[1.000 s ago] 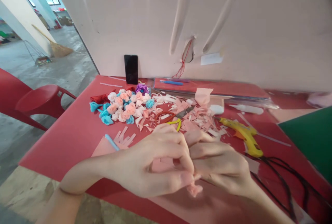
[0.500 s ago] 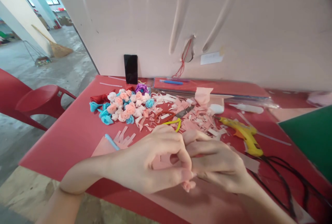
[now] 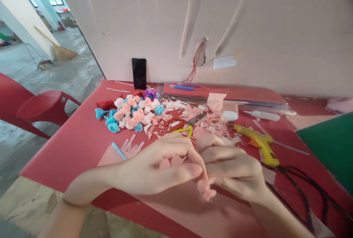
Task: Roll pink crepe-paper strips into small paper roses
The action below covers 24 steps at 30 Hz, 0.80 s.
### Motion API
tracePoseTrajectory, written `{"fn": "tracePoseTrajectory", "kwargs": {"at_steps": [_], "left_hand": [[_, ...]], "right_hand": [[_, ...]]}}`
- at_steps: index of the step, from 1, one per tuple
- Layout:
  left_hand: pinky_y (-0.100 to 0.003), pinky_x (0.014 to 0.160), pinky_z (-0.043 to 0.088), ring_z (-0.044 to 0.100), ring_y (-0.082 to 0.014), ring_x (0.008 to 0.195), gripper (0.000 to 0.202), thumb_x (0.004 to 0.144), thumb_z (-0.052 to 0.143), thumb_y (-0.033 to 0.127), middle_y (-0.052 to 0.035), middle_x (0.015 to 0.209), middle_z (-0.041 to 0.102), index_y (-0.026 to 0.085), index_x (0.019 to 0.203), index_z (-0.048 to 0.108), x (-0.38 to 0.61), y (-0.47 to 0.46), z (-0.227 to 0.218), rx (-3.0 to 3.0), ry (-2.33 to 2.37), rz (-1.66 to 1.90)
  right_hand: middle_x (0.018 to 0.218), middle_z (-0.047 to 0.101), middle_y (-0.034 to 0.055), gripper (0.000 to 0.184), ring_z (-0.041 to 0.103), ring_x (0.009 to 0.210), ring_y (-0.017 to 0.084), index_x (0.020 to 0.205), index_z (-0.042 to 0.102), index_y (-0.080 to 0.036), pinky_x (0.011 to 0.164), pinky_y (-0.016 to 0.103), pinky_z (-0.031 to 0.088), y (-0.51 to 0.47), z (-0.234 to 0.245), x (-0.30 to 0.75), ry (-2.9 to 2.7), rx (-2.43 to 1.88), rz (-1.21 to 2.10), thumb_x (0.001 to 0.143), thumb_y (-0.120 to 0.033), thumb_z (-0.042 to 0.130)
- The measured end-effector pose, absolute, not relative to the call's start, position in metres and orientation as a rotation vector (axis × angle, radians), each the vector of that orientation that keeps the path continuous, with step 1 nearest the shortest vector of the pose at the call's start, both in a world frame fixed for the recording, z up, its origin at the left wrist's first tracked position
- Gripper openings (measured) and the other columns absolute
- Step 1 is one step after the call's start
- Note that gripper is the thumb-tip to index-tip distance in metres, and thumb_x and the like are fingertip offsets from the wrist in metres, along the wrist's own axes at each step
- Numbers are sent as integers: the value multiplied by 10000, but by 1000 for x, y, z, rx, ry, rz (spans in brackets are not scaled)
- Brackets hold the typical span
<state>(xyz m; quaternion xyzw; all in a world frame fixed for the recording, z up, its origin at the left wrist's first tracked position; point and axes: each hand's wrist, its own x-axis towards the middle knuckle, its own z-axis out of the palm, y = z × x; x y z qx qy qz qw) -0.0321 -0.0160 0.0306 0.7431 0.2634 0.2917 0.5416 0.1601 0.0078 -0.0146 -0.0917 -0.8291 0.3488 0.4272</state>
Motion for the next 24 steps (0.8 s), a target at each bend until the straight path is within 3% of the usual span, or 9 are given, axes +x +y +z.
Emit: {"fn": "tracePoseTrajectory", "kwargs": {"at_steps": [14,19,24], "left_hand": [[-270,763,419,502,-127,736,153,842,476,125,-43,735,629,151,703,537,-29,-17,27,1825,663,818],[-250,727,418,484,-112,697,182,850,453,135,-5,681,551,165,680,508,-29,-16,25,1819,724,829],[-271,747,414,506,-113,748,126,842,467,121,0,753,541,173,739,519,-28,-13,16,1843,789,977]], "right_hand": [[681,659,-5,169,532,684,126,926,723,-298,698,302,432,14,-28,153,-1876,-236,1090,870,-309,564],[656,643,-22,154,510,645,116,824,737,-308,695,296,417,7,-31,150,-1751,-375,1243,853,-337,589],[626,598,-31,142,496,649,123,727,730,-336,670,281,428,-4,-30,143,-1414,-574,1456,814,-384,628]]}}
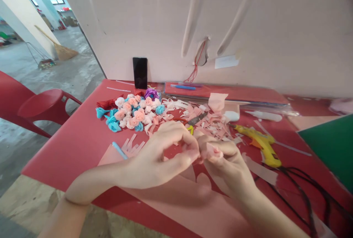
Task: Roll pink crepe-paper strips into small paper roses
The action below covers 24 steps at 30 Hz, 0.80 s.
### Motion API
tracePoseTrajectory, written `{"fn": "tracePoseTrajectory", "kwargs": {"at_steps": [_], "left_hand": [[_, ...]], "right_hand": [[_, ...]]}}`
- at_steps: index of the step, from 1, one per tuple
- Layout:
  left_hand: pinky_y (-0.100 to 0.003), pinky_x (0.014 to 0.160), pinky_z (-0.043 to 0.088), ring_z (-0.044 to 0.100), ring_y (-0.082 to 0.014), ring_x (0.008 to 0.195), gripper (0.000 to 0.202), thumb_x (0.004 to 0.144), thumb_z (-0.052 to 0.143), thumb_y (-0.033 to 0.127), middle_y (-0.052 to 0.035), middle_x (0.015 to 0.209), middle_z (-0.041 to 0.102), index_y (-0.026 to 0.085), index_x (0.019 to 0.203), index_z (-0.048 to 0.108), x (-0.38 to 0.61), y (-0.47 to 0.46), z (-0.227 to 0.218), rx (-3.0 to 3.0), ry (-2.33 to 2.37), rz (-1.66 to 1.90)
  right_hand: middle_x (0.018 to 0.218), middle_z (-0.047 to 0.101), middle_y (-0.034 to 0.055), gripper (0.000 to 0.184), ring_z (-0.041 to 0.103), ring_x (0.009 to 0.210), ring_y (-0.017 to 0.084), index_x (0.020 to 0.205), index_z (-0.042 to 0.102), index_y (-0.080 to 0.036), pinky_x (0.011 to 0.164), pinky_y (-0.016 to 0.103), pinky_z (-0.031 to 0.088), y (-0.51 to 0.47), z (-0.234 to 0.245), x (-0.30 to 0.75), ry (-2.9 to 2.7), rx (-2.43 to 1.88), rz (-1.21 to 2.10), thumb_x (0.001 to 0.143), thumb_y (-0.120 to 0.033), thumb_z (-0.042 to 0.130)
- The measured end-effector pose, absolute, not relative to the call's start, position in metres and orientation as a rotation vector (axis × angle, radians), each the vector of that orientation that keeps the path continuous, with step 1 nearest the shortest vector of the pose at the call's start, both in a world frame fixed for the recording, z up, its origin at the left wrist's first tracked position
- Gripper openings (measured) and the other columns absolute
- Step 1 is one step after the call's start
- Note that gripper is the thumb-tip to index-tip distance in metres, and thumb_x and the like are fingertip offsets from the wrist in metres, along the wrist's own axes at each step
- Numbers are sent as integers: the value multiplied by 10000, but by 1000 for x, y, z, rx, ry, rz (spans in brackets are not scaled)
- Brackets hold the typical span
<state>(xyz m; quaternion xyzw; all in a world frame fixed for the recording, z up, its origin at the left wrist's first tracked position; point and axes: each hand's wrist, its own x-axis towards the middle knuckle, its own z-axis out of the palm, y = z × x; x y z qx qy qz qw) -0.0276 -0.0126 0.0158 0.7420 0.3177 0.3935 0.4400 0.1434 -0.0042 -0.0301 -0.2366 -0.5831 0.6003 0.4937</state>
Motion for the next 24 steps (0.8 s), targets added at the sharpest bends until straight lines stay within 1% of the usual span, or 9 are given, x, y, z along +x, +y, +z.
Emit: {"fn": "tracePoseTrajectory", "kwargs": {"at_steps": [4,7,10,12,15,18,22,24], "left_hand": [[-290,765,416,519,-126,777,64,824,543,126,-3,765,594,182,807,569,-25,-9,8,1896,810,1148],[-286,766,414,529,-112,734,58,836,565,144,17,712,618,190,805,582,-23,-8,6,1894,747,1214],[-278,743,416,533,-107,715,57,834,588,168,24,680,601,188,780,588,-22,-8,5,1881,719,1255],[-276,716,417,531,-108,704,63,831,598,185,19,665,584,180,769,596,-22,-9,6,1872,720,1275],[-276,683,417,519,-104,667,83,833,600,207,16,646,574,169,760,601,-22,-10,6,1869,711,1294],[-276,668,414,507,-101,650,99,832,598,215,14,639,570,169,745,601,-21,-10,7,1874,715,1314],[-273,667,406,482,-98,645,67,794,633,177,16,657,578,174,735,602,-19,-11,7,1867,702,1345],[-270,654,403,469,-100,646,65,767,653,152,19,657,564,175,730,604,-19,-11,6,1853,708,1338]], "right_hand": [[574,563,-29,103,489,599,108,659,733,-327,629,251,432,-11,-25,138,-1237,-654,1527,733,-394,709],[556,552,-26,124,497,582,96,634,735,-319,590,223,437,-15,-23,136,-1192,-675,1616,729,-394,710],[581,565,-20,142,510,569,89,616,732,-302,561,212,454,-20,-23,135,-1132,-718,1709,733,-379,708],[601,580,-17,121,513,559,90,629,734,-304,536,212,458,-23,-23,135,-1092,-731,1730,729,-368,713],[599,597,-19,85,522,566,97,655,738,-318,551,222,469,-25,-21,134,-1087,-729,1691,727,-358,717],[592,615,-19,103,533,587,105,657,737,-322,577,229,474,-26,-20,133,-1142,-722,1620,744,-363,702],[575,641,-19,155,526,580,113,656,738,-320,603,246,475,-27,-21,134,-1247,-746,1505,789,-344,663],[583,657,-20,118,543,586,123,709,745,-336,616,262,481,-28,-23,135,-1257,-758,1466,793,-326,662]]}}
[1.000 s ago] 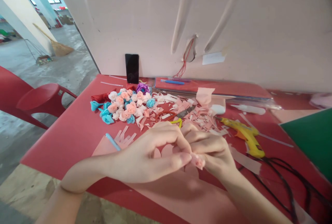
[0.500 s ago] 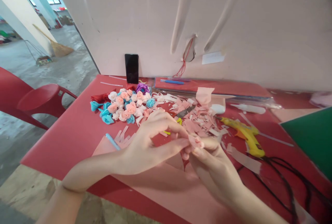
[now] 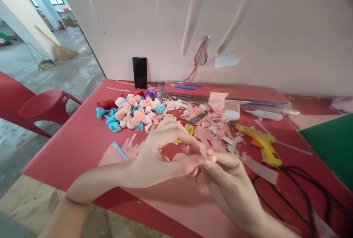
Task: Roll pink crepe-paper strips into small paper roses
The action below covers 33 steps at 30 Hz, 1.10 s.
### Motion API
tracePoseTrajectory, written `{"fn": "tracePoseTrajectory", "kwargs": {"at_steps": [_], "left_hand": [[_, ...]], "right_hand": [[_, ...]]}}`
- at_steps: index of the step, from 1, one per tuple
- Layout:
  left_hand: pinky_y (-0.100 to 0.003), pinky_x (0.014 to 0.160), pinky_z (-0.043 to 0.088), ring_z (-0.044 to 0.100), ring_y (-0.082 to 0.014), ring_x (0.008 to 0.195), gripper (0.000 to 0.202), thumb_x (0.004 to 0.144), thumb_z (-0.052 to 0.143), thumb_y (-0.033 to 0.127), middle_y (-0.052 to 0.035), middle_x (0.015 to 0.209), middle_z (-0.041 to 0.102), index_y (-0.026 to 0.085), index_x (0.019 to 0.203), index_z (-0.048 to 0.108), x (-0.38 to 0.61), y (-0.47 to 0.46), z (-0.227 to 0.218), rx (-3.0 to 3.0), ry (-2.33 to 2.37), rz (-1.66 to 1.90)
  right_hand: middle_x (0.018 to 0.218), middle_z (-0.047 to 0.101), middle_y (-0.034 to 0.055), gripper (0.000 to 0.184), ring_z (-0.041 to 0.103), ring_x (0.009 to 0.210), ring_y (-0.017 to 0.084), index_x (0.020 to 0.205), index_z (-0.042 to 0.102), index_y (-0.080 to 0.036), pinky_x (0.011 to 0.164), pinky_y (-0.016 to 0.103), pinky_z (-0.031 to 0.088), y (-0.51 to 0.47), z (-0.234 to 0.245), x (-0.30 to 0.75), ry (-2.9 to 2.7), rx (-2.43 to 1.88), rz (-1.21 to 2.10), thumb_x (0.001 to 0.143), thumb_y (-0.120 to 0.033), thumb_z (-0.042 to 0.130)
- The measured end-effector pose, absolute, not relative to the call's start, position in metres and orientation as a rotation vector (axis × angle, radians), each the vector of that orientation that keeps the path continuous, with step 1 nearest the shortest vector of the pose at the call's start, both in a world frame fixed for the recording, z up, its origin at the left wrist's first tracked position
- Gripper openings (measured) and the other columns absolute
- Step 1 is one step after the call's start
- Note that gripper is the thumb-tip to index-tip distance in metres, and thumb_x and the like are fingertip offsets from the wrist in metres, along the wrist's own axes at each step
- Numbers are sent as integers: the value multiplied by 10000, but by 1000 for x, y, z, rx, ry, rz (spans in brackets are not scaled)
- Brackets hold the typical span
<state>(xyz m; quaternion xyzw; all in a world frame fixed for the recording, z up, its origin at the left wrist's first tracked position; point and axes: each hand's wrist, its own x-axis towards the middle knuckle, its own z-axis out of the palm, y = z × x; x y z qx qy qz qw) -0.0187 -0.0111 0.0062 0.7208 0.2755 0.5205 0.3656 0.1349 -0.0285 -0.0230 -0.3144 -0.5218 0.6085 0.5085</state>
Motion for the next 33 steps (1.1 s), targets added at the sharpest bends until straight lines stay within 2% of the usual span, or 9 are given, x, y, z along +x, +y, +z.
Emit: {"fn": "tracePoseTrajectory", "kwargs": {"at_steps": [3,9,14,20,24,27,33], "left_hand": [[-266,641,400,462,-99,644,85,747,659,133,29,636,536,178,714,595,-18,-12,6,1834,723,1332],[-272,629,402,473,-97,625,118,736,665,171,30,615,547,174,674,565,-16,-13,6,1836,781,1344],[-295,649,420,491,-109,615,106,727,654,167,23,616,562,180,669,567,-14,-13,5,1843,798,1356],[-302,677,431,497,-113,629,96,714,666,146,27,620,566,191,680,588,-14,-13,4,1784,777,1329],[-266,668,420,490,-96,645,112,731,653,124,33,629,559,188,663,591,-17,-12,5,1743,725,1265],[-257,647,412,478,-91,630,114,738,650,129,35,615,533,182,653,595,-20,-11,8,1727,715,1187],[-255,615,386,441,-93,604,126,754,659,142,35,575,542,182,649,602,-24,-9,13,1731,688,1049]], "right_hand": [[617,676,-19,81,556,596,132,800,745,-365,606,271,486,-30,-27,136,-1235,-757,1417,771,-318,686],[608,644,-18,118,528,573,119,844,738,-390,534,242,464,-33,-28,135,-1253,-769,1328,766,-315,691],[603,628,12,77,535,548,133,803,755,-322,483,255,459,-35,-28,135,-1299,-834,1237,759,-329,692],[602,629,9,62,549,553,140,744,750,-311,479,253,467,-35,-26,137,-1323,-868,1179,761,-314,690],[630,657,2,88,571,567,140,814,749,-342,517,252,483,-32,-23,141,-1366,-811,1269,779,-317,673],[688,693,19,122,614,635,159,852,751,-323,582,272,507,-29,-20,144,-1418,-765,1400,806,-345,640],[600,687,16,163,643,647,146,728,760,-269,664,262,538,-20,-11,146,-1413,-657,1684,804,-348,640]]}}
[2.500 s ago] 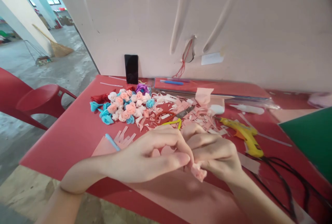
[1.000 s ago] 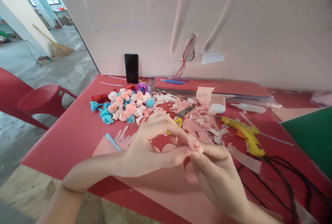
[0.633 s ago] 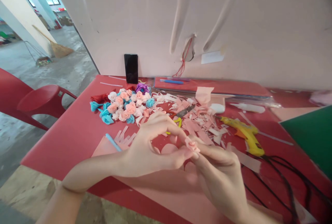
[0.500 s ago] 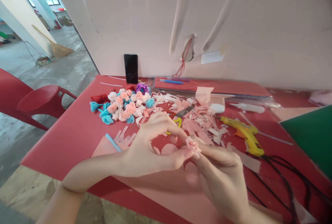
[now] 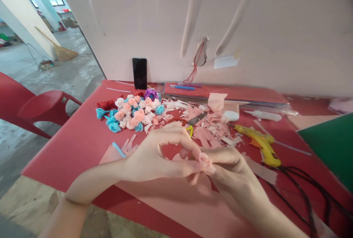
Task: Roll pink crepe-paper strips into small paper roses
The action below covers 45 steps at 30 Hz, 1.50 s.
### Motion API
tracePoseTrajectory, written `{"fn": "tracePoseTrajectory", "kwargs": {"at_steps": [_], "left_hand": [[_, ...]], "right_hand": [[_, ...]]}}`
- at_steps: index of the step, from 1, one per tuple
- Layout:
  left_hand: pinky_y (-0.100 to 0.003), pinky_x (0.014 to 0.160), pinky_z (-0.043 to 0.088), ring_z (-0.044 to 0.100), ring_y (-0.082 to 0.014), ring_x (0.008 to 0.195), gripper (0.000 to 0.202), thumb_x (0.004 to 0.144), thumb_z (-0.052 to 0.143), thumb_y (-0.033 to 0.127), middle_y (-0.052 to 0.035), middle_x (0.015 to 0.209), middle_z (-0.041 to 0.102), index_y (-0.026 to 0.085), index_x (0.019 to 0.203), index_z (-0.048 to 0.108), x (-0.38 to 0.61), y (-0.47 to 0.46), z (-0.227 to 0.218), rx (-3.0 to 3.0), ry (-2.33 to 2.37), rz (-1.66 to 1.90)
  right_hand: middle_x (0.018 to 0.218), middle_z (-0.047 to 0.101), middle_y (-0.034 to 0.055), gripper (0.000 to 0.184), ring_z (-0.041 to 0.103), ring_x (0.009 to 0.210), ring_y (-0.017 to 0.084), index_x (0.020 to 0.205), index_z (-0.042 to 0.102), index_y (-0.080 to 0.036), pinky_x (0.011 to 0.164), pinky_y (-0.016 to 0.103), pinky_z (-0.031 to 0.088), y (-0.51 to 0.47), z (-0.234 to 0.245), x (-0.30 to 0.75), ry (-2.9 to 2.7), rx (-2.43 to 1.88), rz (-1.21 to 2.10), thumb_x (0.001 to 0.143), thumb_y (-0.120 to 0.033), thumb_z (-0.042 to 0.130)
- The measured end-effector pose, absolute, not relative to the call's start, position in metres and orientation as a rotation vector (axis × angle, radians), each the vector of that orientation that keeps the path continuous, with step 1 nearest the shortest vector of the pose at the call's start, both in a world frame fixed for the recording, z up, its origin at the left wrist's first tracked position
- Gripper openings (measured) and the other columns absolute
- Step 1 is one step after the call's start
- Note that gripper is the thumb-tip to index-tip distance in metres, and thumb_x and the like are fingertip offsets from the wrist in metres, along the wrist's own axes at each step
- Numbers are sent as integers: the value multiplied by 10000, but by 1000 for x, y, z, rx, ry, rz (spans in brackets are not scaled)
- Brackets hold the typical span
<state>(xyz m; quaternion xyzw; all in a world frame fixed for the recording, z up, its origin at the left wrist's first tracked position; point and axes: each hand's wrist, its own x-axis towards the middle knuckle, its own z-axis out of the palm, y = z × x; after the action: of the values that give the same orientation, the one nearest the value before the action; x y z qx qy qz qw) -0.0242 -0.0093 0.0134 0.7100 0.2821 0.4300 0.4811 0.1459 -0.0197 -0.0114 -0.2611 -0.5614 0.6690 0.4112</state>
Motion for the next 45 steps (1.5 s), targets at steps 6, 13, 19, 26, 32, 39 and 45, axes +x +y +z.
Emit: {"fn": "tracePoseTrajectory", "kwargs": {"at_steps": [6,13,19,26,32,39,45], "left_hand": [[-268,674,409,470,-101,618,132,742,680,133,31,555,574,188,643,611,-29,-5,15,1863,537,1045],[-264,746,423,478,-118,716,125,698,727,101,21,626,589,192,681,643,-36,-3,14,2008,432,898],[-281,805,433,476,-122,712,139,684,735,79,15,619,594,202,677,669,-32,-1,9,2044,377,927],[-268,758,451,478,-113,691,151,668,747,84,15,630,561,200,745,688,-30,-2,7,2025,393,1001],[-268,755,456,460,-120,710,100,684,737,97,3,630,570,153,750,687,-28,-3,5,2110,409,1089],[-264,705,462,453,-126,715,89,698,716,78,4,583,552,164,718,707,-27,-4,2,1996,512,1151],[-271,692,440,461,-116,678,51,742,689,137,10,603,586,185,736,705,-29,-2,6,2003,550,1126]], "right_hand": [[593,712,5,115,646,569,98,820,755,-268,707,228,541,-11,-17,144,-1376,-439,1904,778,-336,673],[602,683,-18,72,556,453,52,793,752,-270,406,129,404,-7,-28,142,-1315,-268,2174,741,-294,708],[540,675,-17,96,503,424,51,791,751,-314,493,167,452,0,-27,140,-1571,-210,1850,768,-364,672],[578,699,-66,165,627,564,69,864,731,-372,728,275,466,5,-28,147,-1733,-241,1481,844,-388,568],[619,707,-68,192,611,539,53,846,737,-333,725,272,435,8,-33,149,-1762,-230,1351,866,-380,551],[601,700,-36,152,556,507,86,798,738,-272,645,292,411,7,-33,145,-1726,-276,1220,848,-321,603],[638,711,-43,132,571,524,94,873,731,-299,637,295,435,6,-31,149,-1766,-312,1138,852,-288,600]]}}
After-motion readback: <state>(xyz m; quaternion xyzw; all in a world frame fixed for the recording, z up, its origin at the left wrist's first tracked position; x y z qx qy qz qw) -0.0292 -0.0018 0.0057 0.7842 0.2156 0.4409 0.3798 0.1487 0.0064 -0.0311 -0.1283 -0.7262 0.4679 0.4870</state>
